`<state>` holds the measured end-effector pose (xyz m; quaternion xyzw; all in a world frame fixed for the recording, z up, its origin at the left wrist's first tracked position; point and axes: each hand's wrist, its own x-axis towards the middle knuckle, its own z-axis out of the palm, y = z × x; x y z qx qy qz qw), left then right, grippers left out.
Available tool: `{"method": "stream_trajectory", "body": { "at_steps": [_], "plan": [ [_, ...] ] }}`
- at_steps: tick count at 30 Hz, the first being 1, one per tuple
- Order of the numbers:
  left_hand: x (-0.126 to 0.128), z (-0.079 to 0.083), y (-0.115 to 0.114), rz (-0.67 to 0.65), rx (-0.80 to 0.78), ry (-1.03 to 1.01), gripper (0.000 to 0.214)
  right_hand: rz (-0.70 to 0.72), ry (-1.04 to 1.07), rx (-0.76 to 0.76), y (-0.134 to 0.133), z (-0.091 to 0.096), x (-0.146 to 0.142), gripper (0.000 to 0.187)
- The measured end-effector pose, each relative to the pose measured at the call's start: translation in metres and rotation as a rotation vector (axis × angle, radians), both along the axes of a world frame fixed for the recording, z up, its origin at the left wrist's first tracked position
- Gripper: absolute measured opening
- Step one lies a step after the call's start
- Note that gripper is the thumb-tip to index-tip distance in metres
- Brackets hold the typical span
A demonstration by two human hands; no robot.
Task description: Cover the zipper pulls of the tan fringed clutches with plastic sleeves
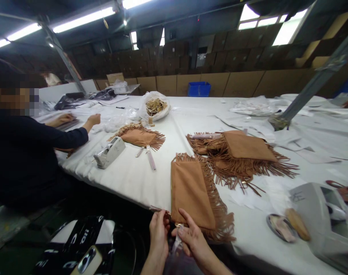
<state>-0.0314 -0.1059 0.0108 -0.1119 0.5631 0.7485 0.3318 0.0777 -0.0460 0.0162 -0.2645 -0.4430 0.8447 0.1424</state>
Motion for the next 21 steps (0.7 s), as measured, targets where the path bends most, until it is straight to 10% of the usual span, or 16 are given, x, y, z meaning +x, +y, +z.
{"method": "stream_trajectory", "body": {
  "at_steps": [9,14,21],
  "plan": [
    [-0.001,0.024,-0.001,-0.302,-0.076,0.679,0.034,-0.160,-0.386,0.788,0.033,0.043,0.021,0.045],
    [0.000,0.035,-0.003,-0.575,-0.187,1.035,0.025,-0.187,-0.282,0.793,0.049,0.068,0.017,0.055],
    [0.007,0.031,-0.003,-0.707,-0.173,1.234,0.026,-0.194,-0.218,0.827,0.047,0.071,0.011,0.017]
  ]
}}
